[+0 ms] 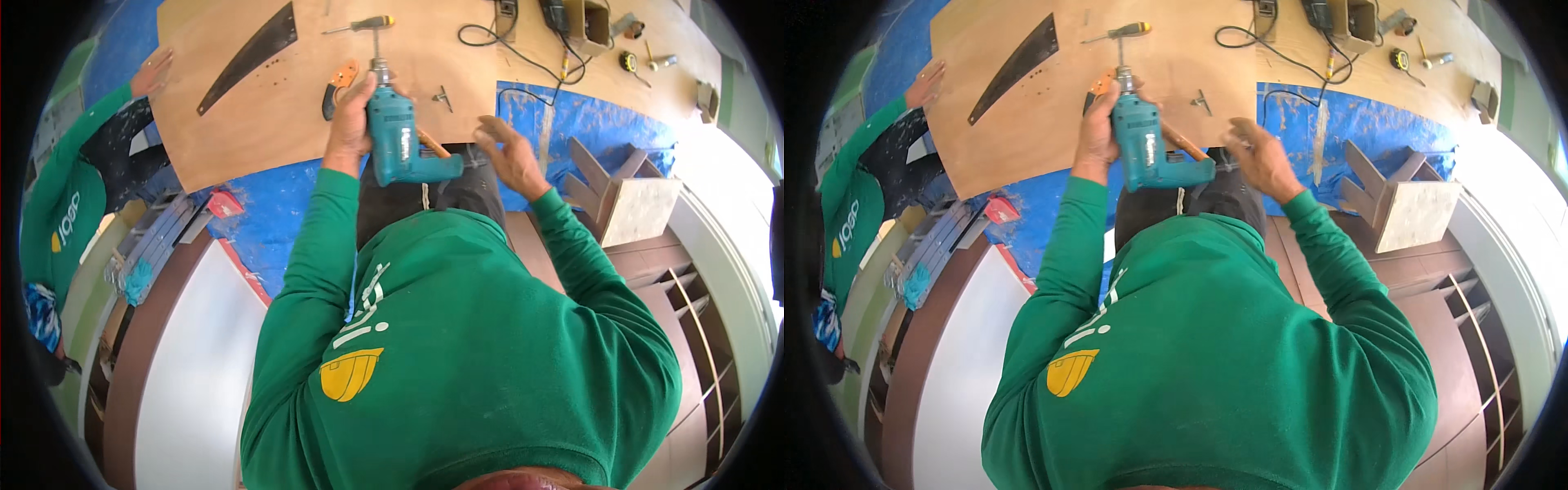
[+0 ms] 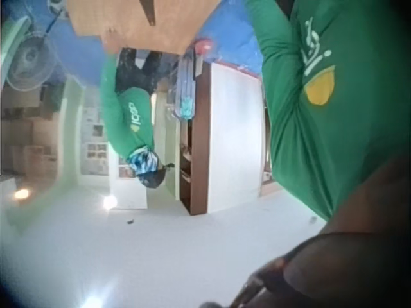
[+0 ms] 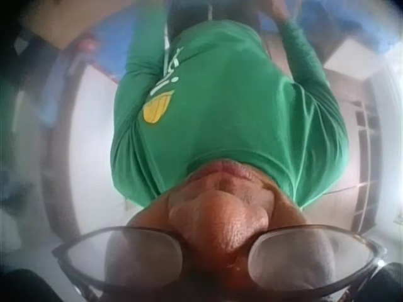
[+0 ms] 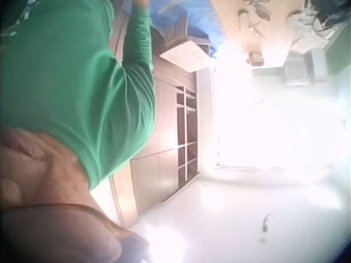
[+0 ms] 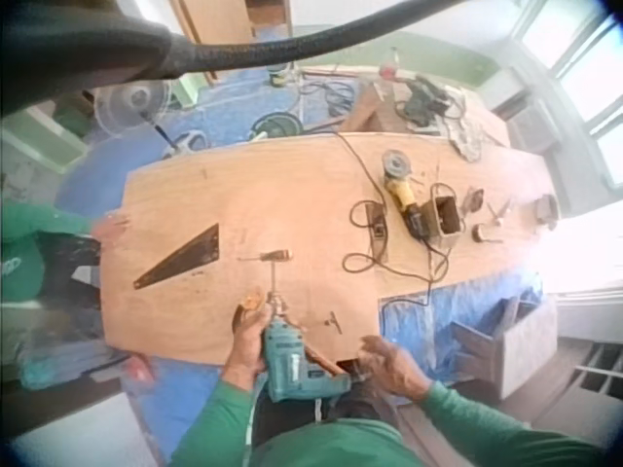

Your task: The person uses a cordless drill to create holes in a metal bracket placed on a wooden workbench. They first secure the drill bit into the chuck, then position the bracket and drill multiple holes into it. The person also briefly handles an angle grinder at the start and end of the clip.

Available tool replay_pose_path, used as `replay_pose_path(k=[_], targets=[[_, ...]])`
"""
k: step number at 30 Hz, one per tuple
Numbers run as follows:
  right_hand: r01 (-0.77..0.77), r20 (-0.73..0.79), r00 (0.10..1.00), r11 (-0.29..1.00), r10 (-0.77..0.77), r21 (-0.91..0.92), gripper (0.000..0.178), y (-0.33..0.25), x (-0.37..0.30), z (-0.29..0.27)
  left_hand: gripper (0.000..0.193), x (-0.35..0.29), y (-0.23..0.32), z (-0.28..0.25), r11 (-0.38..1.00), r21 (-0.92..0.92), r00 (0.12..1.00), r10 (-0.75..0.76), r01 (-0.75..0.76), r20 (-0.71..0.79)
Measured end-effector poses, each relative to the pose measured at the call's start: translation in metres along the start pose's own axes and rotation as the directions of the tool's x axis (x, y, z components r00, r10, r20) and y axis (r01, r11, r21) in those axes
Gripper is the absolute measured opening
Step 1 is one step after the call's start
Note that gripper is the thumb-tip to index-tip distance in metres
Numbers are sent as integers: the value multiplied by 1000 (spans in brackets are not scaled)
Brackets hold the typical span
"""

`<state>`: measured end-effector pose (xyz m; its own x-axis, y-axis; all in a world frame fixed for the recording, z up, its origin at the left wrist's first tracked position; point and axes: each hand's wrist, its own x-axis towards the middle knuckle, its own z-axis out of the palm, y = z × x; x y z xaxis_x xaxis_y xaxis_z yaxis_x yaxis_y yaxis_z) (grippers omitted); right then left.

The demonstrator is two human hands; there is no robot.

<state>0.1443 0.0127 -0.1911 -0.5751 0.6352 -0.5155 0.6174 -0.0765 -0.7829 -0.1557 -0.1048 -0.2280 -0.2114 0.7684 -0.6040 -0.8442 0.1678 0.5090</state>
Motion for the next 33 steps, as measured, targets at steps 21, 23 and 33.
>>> replay_pose_path(k=[21,23,33], targets=[[-324,217,942,864,257,385,10,144,172,78,46,0,-76,-16,959,273,975,-14,75,-220],[-227,164,971,883,173,411,11,109,159,44,49,9,-70,-4,937,331,967,-29,115,-254],[8,294,949,939,-116,342,25,-9,118,8,38,57,-96,-39,957,244,987,-153,158,-40]])
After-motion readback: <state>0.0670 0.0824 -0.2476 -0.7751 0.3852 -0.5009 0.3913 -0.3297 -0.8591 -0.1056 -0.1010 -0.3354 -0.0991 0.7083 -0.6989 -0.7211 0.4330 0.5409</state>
